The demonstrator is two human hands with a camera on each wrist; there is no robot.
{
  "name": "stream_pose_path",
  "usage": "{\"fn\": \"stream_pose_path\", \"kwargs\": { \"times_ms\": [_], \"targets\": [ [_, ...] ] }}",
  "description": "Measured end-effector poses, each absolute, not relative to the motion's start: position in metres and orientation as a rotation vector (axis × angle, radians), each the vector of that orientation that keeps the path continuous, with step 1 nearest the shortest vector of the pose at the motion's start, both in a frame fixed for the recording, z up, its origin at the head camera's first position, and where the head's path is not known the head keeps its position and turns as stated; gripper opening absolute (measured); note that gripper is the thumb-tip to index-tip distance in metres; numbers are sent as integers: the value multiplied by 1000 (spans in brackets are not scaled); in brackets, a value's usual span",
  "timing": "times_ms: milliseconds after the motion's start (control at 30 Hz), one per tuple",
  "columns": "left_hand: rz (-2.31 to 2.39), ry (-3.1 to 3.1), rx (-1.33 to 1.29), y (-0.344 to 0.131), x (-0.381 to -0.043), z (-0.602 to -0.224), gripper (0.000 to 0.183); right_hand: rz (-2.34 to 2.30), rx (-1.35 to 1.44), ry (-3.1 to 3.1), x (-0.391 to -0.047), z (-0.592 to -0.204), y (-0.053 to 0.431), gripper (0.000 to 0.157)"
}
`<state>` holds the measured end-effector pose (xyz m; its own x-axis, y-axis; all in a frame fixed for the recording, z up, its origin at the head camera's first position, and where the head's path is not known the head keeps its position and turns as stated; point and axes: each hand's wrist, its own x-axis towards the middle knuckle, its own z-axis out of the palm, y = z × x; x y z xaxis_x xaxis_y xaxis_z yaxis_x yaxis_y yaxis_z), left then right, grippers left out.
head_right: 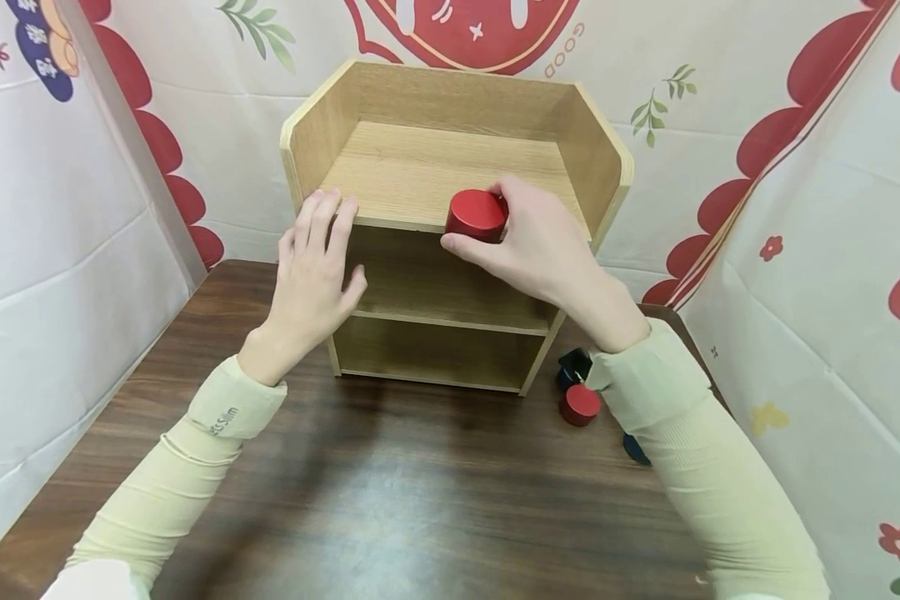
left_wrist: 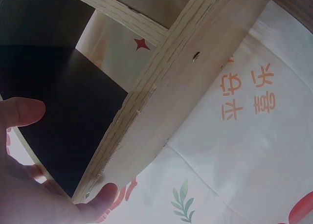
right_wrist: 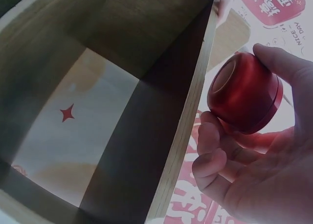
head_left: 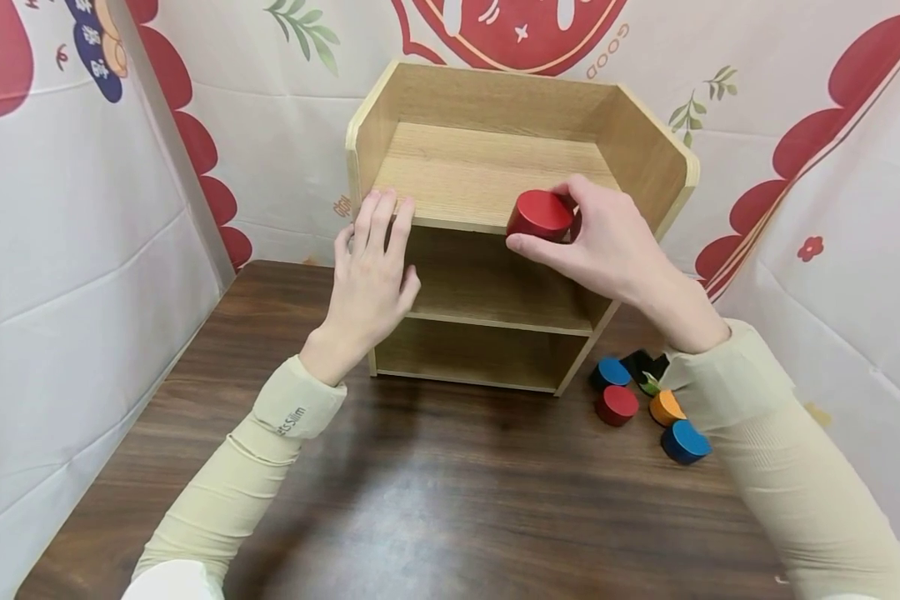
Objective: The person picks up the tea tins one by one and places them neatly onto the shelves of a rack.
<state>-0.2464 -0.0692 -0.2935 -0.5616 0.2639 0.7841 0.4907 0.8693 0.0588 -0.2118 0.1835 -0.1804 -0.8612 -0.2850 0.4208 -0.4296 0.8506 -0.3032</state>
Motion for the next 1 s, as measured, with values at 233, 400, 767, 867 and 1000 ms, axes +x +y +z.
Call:
{"fn": "stream_pose_path", "kwargs": {
  "times_ms": [233,400,767,867,1000],
  "targets": [
    [-338,-2188,-539,-69,-248,-294,77,536,549,-2675,-227,-174,172,61],
    [-344,-2190,-541,-69,-247,-294,77,561,536,-2693,-240,-174,163,64],
    [-324,-2206,-535,-71,-247,-292,77,570,505,-2719,-259,-170,142,68],
    [-313,-2207,-533,-71,-247,-293,78,561,509,-2725,-261,-171,138,66],
    [-308,-2199,-537,-71,-249,-295,79,537,522,-2733,-265,-172,134,65]
  ]
}}
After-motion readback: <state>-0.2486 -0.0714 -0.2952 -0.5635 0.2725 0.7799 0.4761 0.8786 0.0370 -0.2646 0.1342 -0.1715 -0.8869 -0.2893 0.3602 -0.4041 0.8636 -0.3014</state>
